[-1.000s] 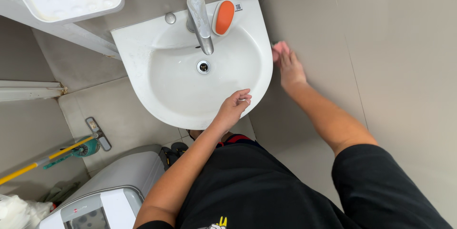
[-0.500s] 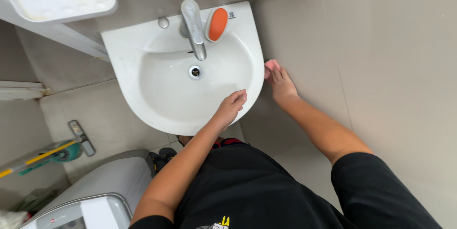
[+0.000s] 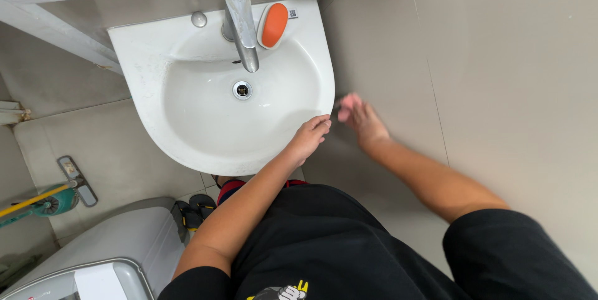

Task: The person cleans a bathroom sink using a green sponge and a pink cloth. They wipe the faucet, the sink basin, and the surrounding wall areas, then rinse the sponge under running water.

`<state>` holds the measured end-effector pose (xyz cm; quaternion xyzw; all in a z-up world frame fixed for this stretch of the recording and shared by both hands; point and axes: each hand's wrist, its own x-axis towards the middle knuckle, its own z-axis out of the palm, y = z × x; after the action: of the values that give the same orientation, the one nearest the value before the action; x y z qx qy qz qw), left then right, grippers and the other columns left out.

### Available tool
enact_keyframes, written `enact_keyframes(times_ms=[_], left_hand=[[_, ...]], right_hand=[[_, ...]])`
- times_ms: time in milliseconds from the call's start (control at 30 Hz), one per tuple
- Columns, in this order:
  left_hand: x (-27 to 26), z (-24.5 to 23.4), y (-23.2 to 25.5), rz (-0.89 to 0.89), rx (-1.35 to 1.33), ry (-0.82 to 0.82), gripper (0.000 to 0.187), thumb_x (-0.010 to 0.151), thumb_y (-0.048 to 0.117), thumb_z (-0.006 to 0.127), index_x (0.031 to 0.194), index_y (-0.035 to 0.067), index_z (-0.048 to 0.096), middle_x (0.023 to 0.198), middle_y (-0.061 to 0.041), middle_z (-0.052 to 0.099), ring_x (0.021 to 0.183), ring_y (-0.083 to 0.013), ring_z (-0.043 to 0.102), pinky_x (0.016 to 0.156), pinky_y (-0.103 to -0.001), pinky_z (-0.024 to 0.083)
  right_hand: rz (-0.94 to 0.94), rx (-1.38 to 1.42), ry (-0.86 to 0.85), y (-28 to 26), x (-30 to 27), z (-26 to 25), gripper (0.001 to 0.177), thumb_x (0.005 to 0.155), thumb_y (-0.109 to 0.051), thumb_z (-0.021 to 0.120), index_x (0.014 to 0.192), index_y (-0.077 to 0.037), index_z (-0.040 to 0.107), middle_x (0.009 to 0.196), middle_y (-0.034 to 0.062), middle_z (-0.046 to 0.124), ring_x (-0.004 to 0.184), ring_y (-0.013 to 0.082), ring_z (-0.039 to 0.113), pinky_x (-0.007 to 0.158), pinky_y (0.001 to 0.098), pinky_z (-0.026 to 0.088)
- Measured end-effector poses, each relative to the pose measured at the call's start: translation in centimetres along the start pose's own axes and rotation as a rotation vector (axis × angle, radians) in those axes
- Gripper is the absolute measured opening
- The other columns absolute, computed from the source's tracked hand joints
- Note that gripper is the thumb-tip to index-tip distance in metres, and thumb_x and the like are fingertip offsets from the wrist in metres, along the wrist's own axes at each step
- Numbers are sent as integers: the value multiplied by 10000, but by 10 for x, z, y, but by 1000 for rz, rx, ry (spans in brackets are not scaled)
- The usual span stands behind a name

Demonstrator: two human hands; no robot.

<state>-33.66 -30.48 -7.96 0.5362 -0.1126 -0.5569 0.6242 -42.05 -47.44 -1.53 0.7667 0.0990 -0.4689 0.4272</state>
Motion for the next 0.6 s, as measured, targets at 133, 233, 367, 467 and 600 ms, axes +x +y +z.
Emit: enact_keyframes(times_ms=[133, 233, 367, 467, 600], left_hand=[[-3, 0, 6, -1, 9, 3, 579, 1008, 373, 503, 1495, 61, 473, 1437, -114, 575, 1326, -225, 555, 1074, -365, 464], [-9, 1, 6, -26, 9, 8, 584, 1009, 377, 501, 1497, 59, 467, 1440, -118, 571, 1324, -224, 557, 1079, -361, 462], [-17, -3, 7, -19, 2, 36, 577, 1009, 376, 498, 1490, 58, 476, 1435, -115, 576, 1311, -215, 566, 1060, -355, 469], [-19, -14, 7, 22, -28, 65, 563, 1000, 359, 503, 1470, 49, 502, 1412, -109, 609, 1268, -211, 589, 1029, -346, 475], [-20, -25, 7, 35, -35, 116, 557, 994, 356, 524, 1460, 51, 513, 1386, -92, 621, 1237, -182, 604, 1012, -324, 480]], right_hand=[[349, -83, 299, 63, 26, -18, 720, 983, -416, 466, 1608, -119, 269, 1672, 176, 240, 1524, 403, 155, 1121, 542, 181], [276, -49, 224, 95, 36, -24, 721, 996, -408, 477, 1606, -50, 336, 1643, 179, 286, 1528, 403, 165, 1170, 580, 151], [255, -118, 183, 70, 35, -20, 714, 1000, -420, 457, 1586, -40, 308, 1658, 192, 231, 1531, 421, 138, 1145, 560, 154], [119, -83, 77, 15, 32, -7, 754, 1008, -434, 455, 1610, -18, 272, 1669, 207, 206, 1527, 428, 107, 1170, 557, 128], [-106, -49, -33, -43, 16, 15, 727, 1038, -403, 466, 1611, -14, 246, 1696, 220, 117, 1537, 444, 23, 1193, 574, 81]])
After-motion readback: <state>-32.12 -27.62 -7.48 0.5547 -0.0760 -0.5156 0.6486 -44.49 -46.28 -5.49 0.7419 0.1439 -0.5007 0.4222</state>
